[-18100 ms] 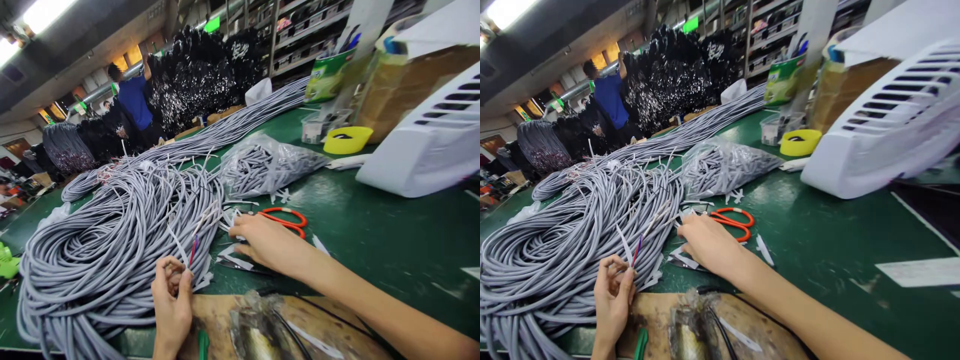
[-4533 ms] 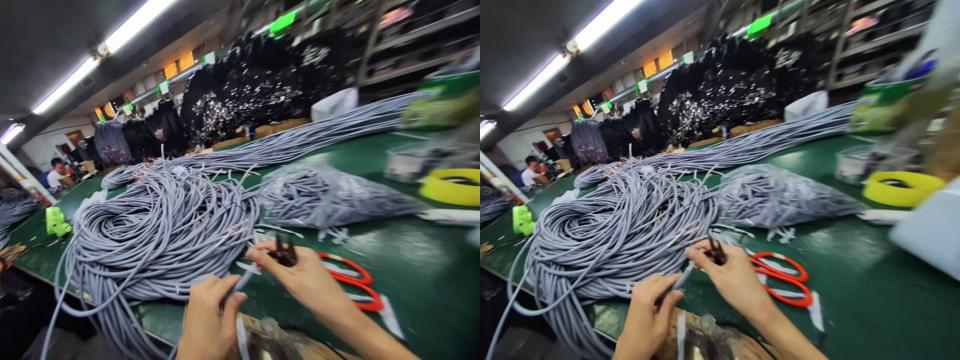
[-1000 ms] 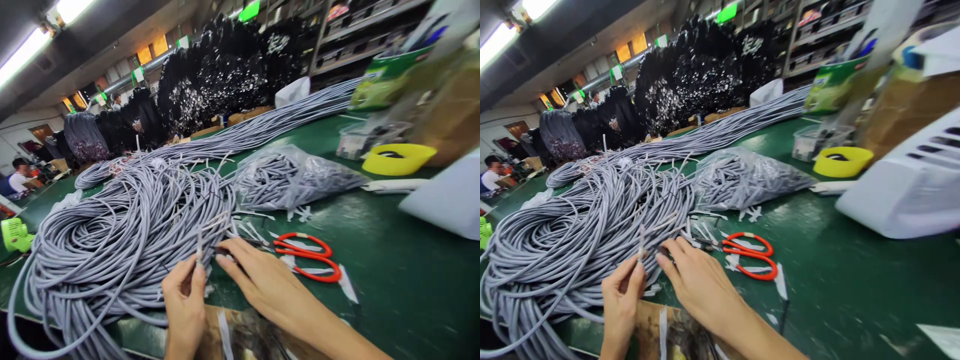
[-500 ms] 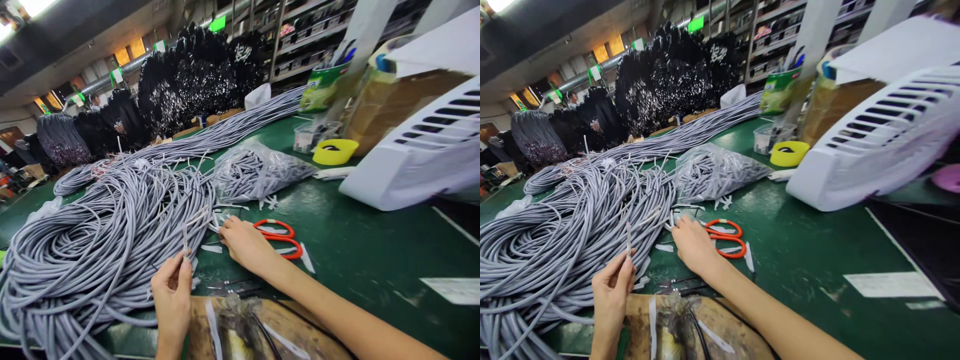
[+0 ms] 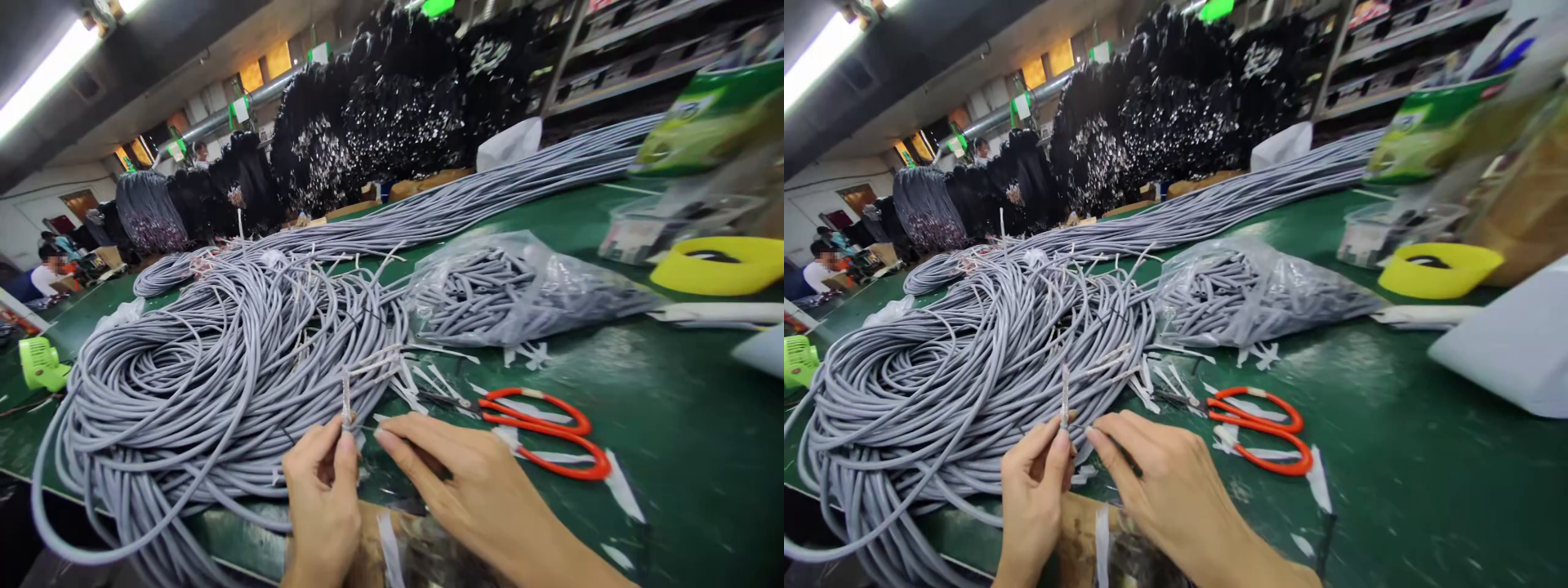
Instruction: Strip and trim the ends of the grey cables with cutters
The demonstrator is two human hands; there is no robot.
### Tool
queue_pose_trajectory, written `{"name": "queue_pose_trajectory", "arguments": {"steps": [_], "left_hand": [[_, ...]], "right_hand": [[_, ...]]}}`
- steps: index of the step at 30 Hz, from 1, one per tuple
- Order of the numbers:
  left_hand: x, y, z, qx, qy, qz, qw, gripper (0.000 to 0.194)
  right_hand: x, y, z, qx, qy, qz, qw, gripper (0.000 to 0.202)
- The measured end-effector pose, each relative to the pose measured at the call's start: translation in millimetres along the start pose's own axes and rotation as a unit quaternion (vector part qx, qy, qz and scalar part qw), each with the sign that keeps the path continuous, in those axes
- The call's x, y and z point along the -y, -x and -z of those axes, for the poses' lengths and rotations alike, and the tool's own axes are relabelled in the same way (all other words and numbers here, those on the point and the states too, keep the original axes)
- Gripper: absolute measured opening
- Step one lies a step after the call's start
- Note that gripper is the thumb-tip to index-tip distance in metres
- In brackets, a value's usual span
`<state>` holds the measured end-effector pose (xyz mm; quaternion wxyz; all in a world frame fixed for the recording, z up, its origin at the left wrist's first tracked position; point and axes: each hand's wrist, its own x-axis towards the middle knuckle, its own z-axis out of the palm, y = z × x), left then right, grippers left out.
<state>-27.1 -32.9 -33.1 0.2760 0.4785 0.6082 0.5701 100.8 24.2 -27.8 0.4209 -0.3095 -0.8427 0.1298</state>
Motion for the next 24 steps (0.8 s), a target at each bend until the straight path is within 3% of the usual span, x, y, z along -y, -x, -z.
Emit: {"name": "queue_pose_trajectory", "arguments": {"steps": [12,20,24], "left_hand": [[-3.8,-0.5,0.6,0.027,-0.061,-0.04,0.997,0.03],[0.9,-0.1,3.6,0.014,-0.137,-0.102,0.985,0.021],[-2.4,0.2,4.3,0.024,-0.164,-0.125,0.978,0.019]], "right_hand": [[3.0,2.6,-3.6,-0.009,0.048,-0.013,0.999,0.037],[2.0,4.2,-4.8,0.018,0.006,-0.051,0.998,0.035],[6.5,5.4,-4.8,-0.035,0.03,-0.011,0.999,0.034]]}}
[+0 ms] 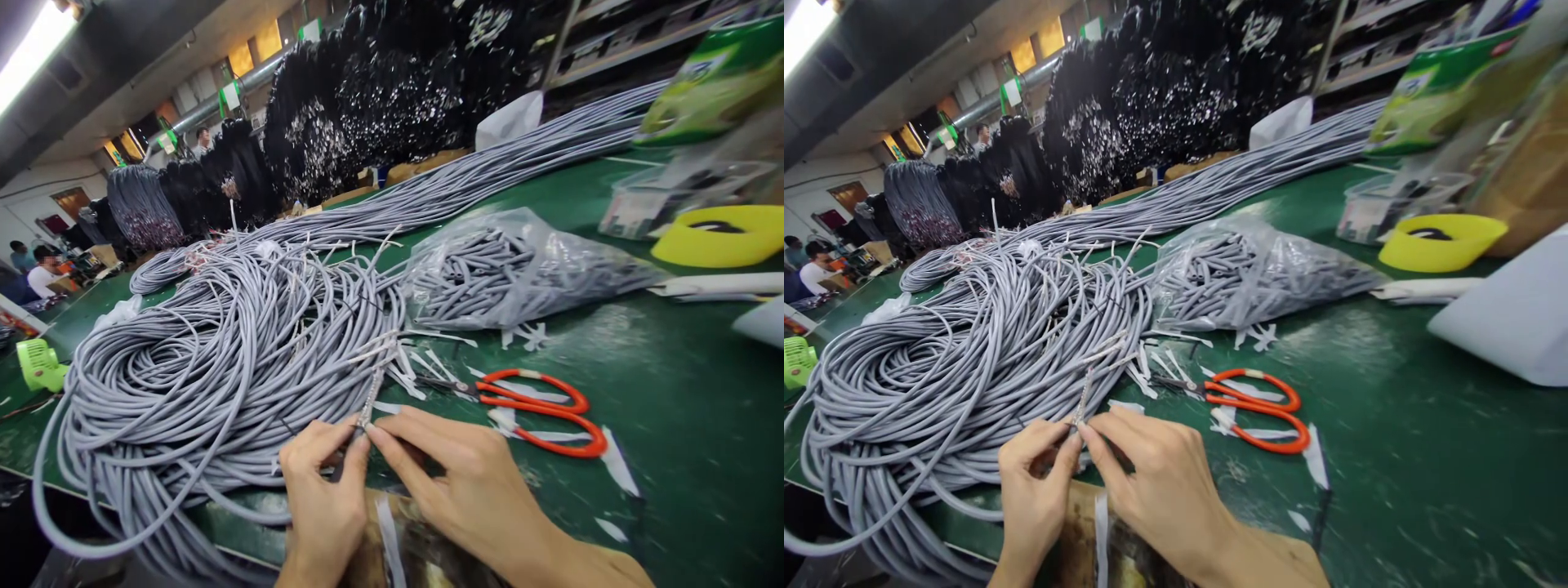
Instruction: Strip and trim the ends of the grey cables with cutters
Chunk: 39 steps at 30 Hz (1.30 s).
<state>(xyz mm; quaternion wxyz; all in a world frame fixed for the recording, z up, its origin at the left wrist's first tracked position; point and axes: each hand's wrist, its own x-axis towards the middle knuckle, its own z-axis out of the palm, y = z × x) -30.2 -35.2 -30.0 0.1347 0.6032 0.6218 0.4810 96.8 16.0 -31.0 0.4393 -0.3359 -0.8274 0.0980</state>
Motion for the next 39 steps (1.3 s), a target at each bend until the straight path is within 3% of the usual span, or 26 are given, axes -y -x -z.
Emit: {"name": "queue_pose_trajectory", "arguments": {"steps": [3,7,11,19,26,31,34,39], "left_hand": [[0,-1,-0.8,-0.017,0.013,0.041,0.999,0.021],[2,-2,-4.6,-0.054,0.072,0.112,0.99,0.02],[1,-1,-6.3,-0.088,0.16,0.134,0.974,0.017],[1,-2,-3.5,-0.096,0.199,0.123,0.968,0.013],[-1,-3,-3.8,-0.09,0.209,0.124,0.966,0.013],[0,-2,-3.6,-0.071,0.187,0.123,0.972,0.013],[0,0,-4.0,-0.057,0.161,0.116,0.978,0.015],[2,3,-3.5,-0.047,0.087,0.086,0.991,0.015]], "right_hand": [[11,6,1,-0.049,0.022,0.081,0.995,0.033],[19,13,0,-0.059,-0.029,0.163,0.984,0.034],[7,4,-1,-0.129,-0.001,0.066,0.989,0.027],[3,-1,-4,-0.105,0.02,0.038,0.994,0.033],[2,-1,-6,-0.045,-0.059,-0.029,0.997,0.034],[2,-4,-8,0.039,-0.19,-0.107,0.975,0.037],[3,-2,-9,0.03,-0.18,-0.094,0.979,0.036],[2,2,-8,-0.096,-0.025,0.034,0.994,0.03]]}}
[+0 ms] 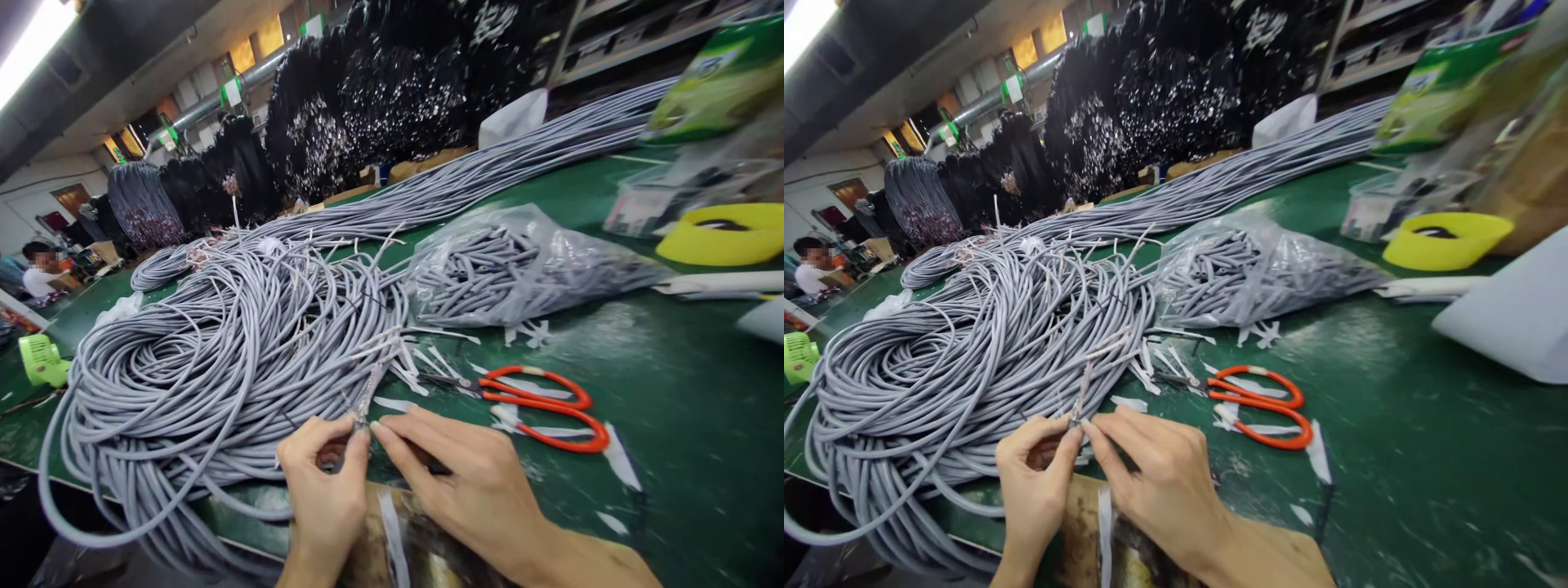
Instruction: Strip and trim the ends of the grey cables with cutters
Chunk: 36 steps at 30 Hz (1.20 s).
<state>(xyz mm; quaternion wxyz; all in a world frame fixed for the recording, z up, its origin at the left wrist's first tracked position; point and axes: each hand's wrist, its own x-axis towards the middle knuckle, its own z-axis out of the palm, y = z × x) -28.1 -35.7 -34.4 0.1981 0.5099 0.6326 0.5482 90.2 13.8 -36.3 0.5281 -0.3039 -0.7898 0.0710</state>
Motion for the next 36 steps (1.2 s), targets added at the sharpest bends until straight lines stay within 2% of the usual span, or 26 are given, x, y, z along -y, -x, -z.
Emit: {"name": "queue_pose_trajectory", "arguments": {"steps": [3,7,9,13,16,18,22,24,27,28,31,33,36], "left_hand": [[1,1,1.0,-0.009,-0.036,-0.033,0.999,0.014],[0,0,1.8,-0.029,-0.068,-0.111,0.991,0.012],[-1,0,1.8,-0.031,-0.083,-0.134,0.987,0.011],[-1,0,1.2,-0.025,-0.089,-0.126,0.988,0.012],[-3,1,1.1,0.0,-0.074,-0.092,0.993,0.014],[-4,2,1.1,0.008,-0.086,-0.093,0.992,0.015],[-3,0,1.9,-0.006,-0.141,-0.139,0.98,0.017],[-1,-3,2.9,-0.023,-0.147,-0.123,0.981,0.017],[3,-7,4.7,-0.038,-0.101,-0.06,0.992,0.016],[3,-7,5.2,-0.036,-0.073,-0.037,0.996,0.016],[2,-7,5.5,-0.02,0.003,0.007,1.0,0.019],[0,-6,5.1,-0.016,0.031,0.016,0.999,0.019],[-3,-5,4.5,-0.02,0.056,0.02,0.998,0.018]], "right_hand": [[0,0,0,-0.008,0.019,0.031,0.999,0.029],[3,-4,-1,0.058,-0.051,-0.052,0.996,0.032],[4,-4,-1,0.06,-0.06,-0.064,0.994,0.032],[5,1,0,-0.016,0.012,0.022,1.0,0.027],[1,1,1,-0.025,0.067,0.076,0.995,0.028],[-2,0,1,-0.015,0.063,0.07,0.995,0.028],[2,2,-2,-0.013,0.05,0.032,0.998,0.026],[11,6,-3,-0.013,0.04,0.076,0.996,0.032],[19,8,-2,-0.001,0.005,0.138,0.99,0.043],[19,6,-1,0.0,0.006,0.133,0.991,0.041],[10,-2,3,-0.027,0.057,0.062,0.996,0.027],[1,-6,4,-0.037,0.086,0.038,0.995,0.028],[-5,-8,4,-0.021,0.097,0.035,0.994,0.034]]}}
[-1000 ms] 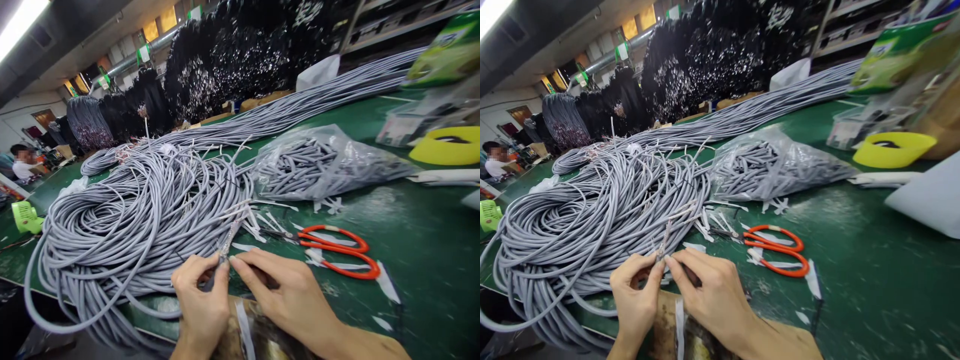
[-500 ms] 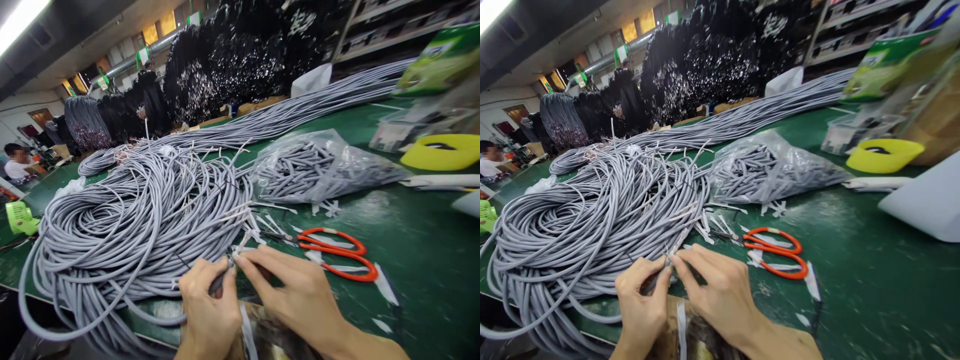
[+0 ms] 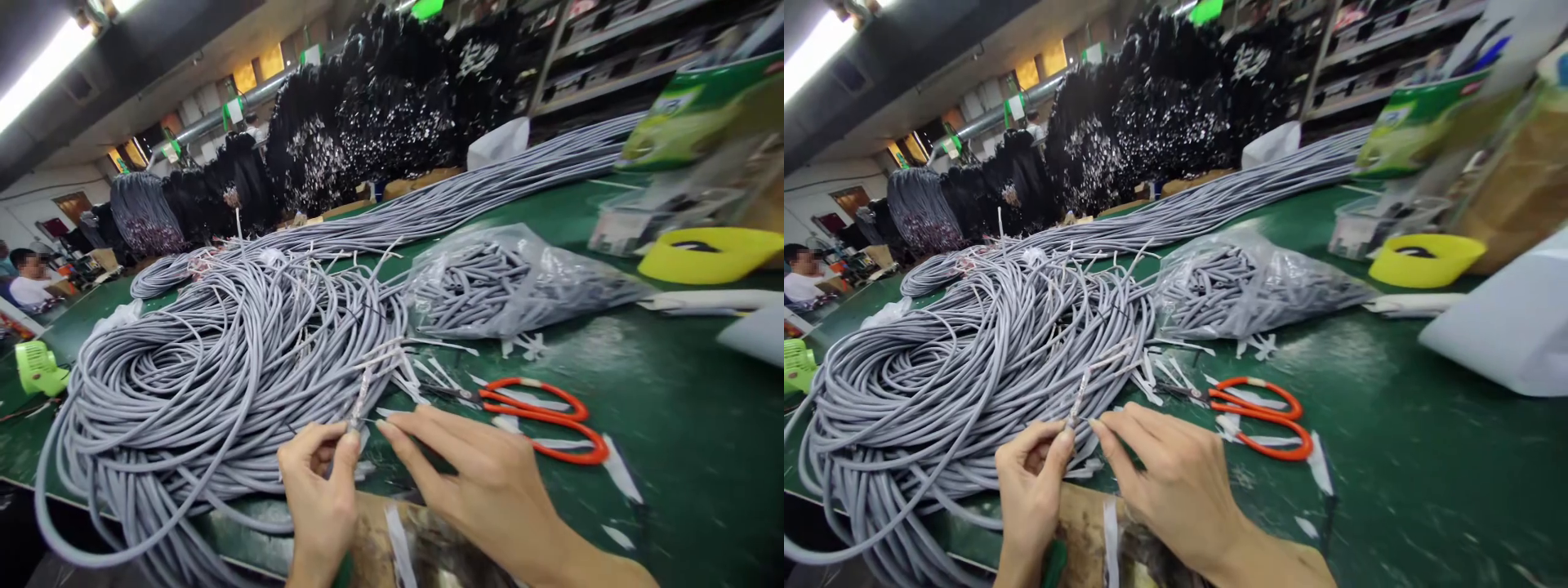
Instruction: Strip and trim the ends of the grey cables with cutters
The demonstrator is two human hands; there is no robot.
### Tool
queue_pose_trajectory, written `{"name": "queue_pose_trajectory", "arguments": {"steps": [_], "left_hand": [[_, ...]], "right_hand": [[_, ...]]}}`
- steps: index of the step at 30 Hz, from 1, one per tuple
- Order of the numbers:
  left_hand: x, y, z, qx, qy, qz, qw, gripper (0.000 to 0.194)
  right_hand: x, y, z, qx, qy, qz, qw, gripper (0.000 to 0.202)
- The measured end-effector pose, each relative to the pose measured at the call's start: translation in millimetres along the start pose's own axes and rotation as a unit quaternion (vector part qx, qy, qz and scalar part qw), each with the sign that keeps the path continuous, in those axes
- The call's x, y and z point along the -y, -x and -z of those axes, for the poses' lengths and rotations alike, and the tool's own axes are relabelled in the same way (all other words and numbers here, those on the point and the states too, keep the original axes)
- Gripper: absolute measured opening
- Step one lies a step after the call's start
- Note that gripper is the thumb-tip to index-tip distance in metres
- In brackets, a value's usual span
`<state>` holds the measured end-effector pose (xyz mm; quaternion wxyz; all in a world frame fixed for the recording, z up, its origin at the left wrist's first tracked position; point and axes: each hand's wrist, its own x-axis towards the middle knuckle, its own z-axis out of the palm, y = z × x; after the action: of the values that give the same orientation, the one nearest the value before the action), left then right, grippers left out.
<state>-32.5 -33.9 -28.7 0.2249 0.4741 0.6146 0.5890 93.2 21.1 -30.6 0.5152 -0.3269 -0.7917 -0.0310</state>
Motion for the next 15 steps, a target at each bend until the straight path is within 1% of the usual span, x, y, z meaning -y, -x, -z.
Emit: {"name": "queue_pose_trajectory", "arguments": {"steps": [3,6,9,11,13,15], "left_hand": [[-0.3,0.9,-0.4,0.007,0.008,0.0,1.0,0.018],[0.6,1.7,-0.6,0.025,-0.002,-0.009,1.0,0.018],[1.2,1.7,-1.1,0.034,-0.02,-0.017,0.999,0.019],[1.1,1.5,-1.3,0.037,-0.027,-0.019,0.999,0.02],[0.6,1.6,-1.1,0.035,-0.026,-0.02,0.999,0.02],[0.3,2.2,-0.7,0.035,-0.022,-0.024,0.999,0.02]], "right_hand": [[0.6,1.0,-1.1,0.01,-0.002,-0.005,1.0,0.032],[1.7,0.3,-0.6,0.024,-0.037,-0.016,0.999,0.03],[2.6,-1.5,0.2,0.076,-0.106,-0.053,0.99,0.031],[3.8,-1.7,0.5,0.089,-0.136,-0.066,0.984,0.031],[5.4,-0.6,0.6,0.054,-0.131,-0.042,0.989,0.03],[6.4,1.0,0.6,0.008,-0.107,-0.001,0.994,0.028]]}}
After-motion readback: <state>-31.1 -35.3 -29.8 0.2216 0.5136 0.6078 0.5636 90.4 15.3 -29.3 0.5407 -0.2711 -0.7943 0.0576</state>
